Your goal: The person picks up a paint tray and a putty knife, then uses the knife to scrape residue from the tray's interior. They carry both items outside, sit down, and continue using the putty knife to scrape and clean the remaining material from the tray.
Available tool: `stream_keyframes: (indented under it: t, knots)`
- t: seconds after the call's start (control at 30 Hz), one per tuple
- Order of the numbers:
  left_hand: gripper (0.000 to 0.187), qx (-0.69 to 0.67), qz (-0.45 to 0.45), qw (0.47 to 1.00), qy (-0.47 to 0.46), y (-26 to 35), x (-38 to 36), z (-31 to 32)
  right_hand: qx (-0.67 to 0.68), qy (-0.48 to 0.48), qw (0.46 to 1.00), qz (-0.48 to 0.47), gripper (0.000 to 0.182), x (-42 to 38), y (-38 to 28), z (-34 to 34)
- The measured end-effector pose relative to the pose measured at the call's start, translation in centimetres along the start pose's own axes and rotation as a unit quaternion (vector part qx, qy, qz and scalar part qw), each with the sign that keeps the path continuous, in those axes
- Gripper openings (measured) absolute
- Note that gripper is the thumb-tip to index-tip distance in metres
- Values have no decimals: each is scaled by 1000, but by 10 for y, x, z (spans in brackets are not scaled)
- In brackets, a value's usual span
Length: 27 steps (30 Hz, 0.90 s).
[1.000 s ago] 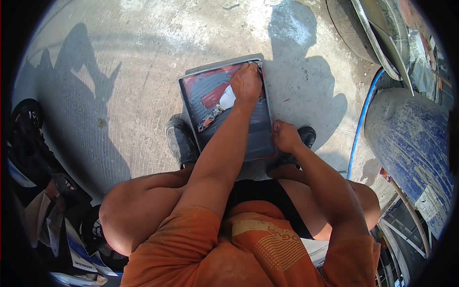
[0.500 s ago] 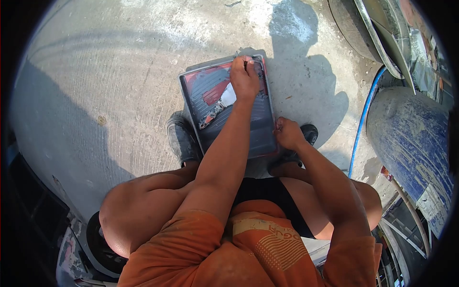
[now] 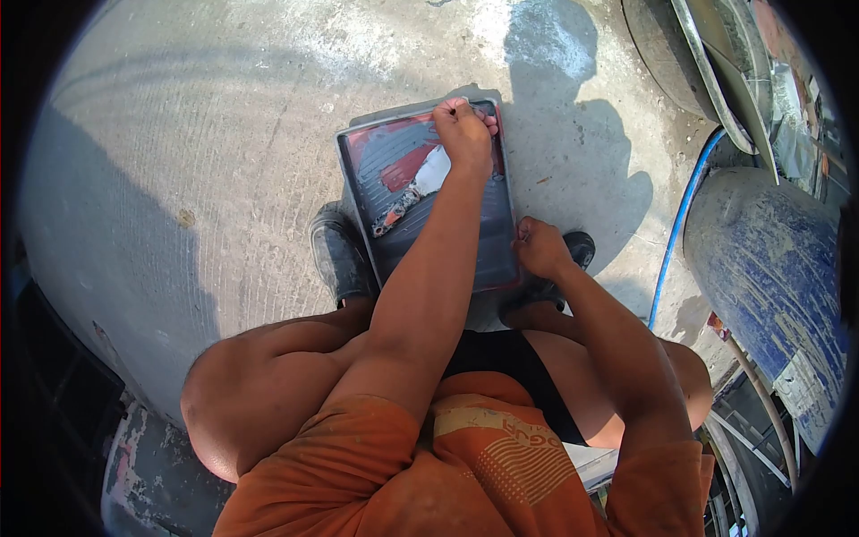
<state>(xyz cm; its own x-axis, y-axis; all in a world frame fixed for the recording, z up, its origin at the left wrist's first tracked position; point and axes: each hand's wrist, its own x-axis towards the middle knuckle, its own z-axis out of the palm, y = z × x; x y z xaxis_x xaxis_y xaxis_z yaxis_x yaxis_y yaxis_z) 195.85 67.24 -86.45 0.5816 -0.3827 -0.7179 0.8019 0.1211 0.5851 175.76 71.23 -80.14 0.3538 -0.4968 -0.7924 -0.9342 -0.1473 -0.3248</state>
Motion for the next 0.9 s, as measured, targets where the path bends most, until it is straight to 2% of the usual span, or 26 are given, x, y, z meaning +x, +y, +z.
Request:
stream_keyframes:
  t: [0.13,0.2,0.23,0.3,0.33,0.4,0.43,0.53,0.6,0.73,0.9]
  knots:
    - [7,88,-6,996,24,1,8,-5,-2,6,1000,-15,19,-1,-2,-2]
    - [23,296,21,955,23,-7,14,-15,-9,2,1000,-18,19,0,-1,-1]
    - [23,296,22,955,24,-12,16,-19,-14,-1,1000,-20,18,1,0,-1]
    - [28,450,73,890,-13,-4,2,-17,-16,2,1000,-23,18,1,-1,-1]
    - [28,450,71,890,-13,-5,0,-16,-18,5,999,-26,18,0,-1,-1]
    - [24,454,180,872,-38,-15,3,-15,-17,2,1000,-24,19,0,-1,-2]
    - [24,454,179,872,-38,-18,6,-16,-16,0,1000,-24,20,-1,-1,-2]
    - [22,443,151,882,-50,-20,9,-13,-16,12,999,-48,19,1,4,2]
    - [20,423,76,902,-34,-16,11,-10,-13,8,999,-43,19,0,3,1]
    - [20,454,69,888,-27,-14,9,-5,-24,4,999,-46,19,-1,2,2]
    - [32,597,53,798,-61,-9,3,14,-43,-11,999,-31,19,-1,-1,1]
